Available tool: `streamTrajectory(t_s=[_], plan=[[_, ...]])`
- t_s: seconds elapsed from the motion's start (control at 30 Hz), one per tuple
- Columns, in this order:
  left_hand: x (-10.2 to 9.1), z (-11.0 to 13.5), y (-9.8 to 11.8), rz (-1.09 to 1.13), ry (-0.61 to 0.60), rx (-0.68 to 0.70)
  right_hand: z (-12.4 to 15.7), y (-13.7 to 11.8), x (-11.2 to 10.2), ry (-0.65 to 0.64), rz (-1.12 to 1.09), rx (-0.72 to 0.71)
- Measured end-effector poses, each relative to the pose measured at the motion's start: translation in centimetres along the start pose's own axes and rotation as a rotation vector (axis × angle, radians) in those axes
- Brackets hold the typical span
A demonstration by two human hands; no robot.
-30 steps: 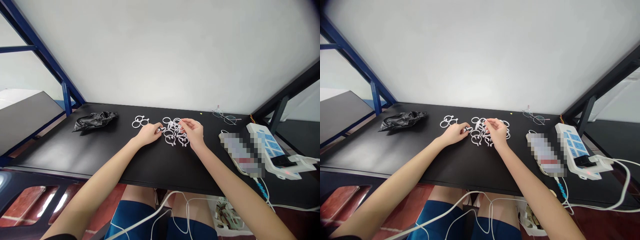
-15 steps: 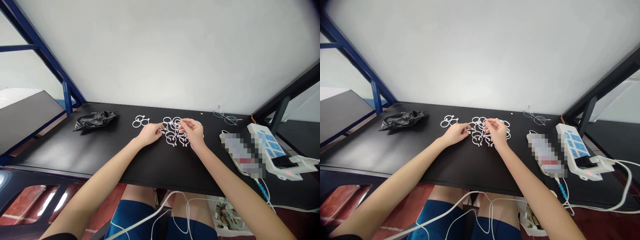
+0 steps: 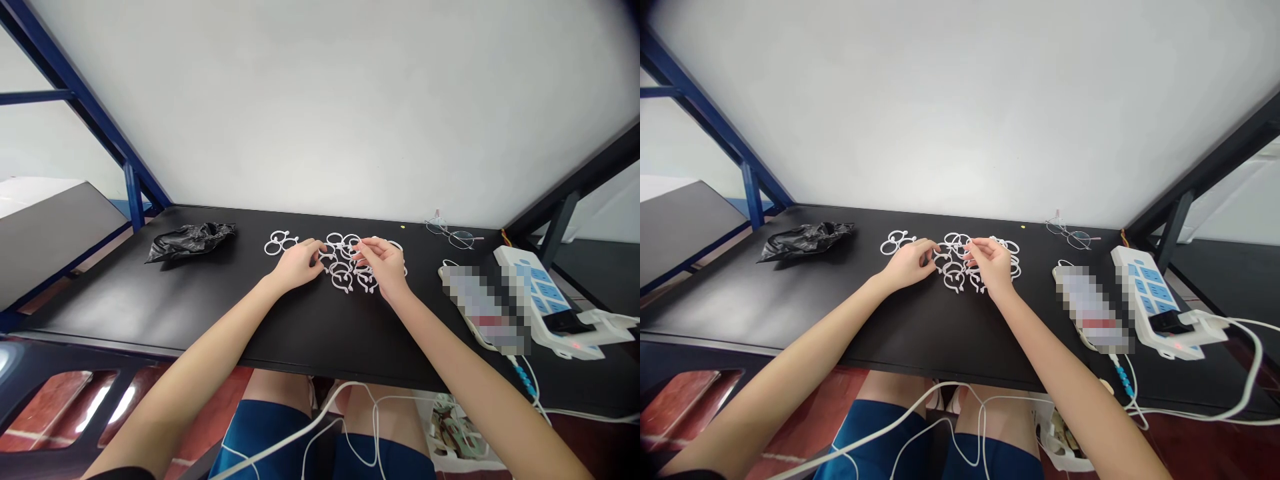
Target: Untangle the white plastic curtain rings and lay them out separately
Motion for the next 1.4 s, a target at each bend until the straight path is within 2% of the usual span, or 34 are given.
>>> streamTrajectory(t_s=[0.07, 0.17, 0.33, 0.6, 0.93, 1.13, 1.4], plan=[[-0.4, 0.0, 0.3, 0.000, 0.095, 0.002, 0.1, 0.1, 0.2, -0.021, 0.020, 0.020], [-0.9, 0.0, 1.1, 0.019, 0.184, 0.093, 0.0, 0.2, 0.3, -0.044, 0.034, 0.029], [-0.9, 0.2, 1.9, 0.002, 0.201, 0.240, 0.0, 0.4, 0.3, -0.044, 0.054, 0.024], [-0.8, 0.2, 2.1, 0.003, 0.244, 0.307, 0.1, 0.3, 0.4, -0.066, 0.059, 0.044], [-0.8, 0.1, 2.0, 0.018, 0.207, 0.269, 0.3, 0.3, 0.6, -0.096, 0.118, 0.037], [-0.8, 0.1, 2.3, 0.034, 0.178, 0.260, 0.7, 0.3, 1.3, -0.201, 0.140, 0.039], [-0.7, 0.2, 2.5, 0.026, 0.137, 0.257, 0.8, 1.2, 1.7, -0.316, 0.251, -0.060]])
Point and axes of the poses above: each hand's wrist, its own z-axis away from the middle knuckle, its own x-axis out of the palm, y = z × x, the point moved 4 cm from there along -z, towards the middle knuckle, and after that the axes turned 15 degrees about x, right-handed, at the moved point
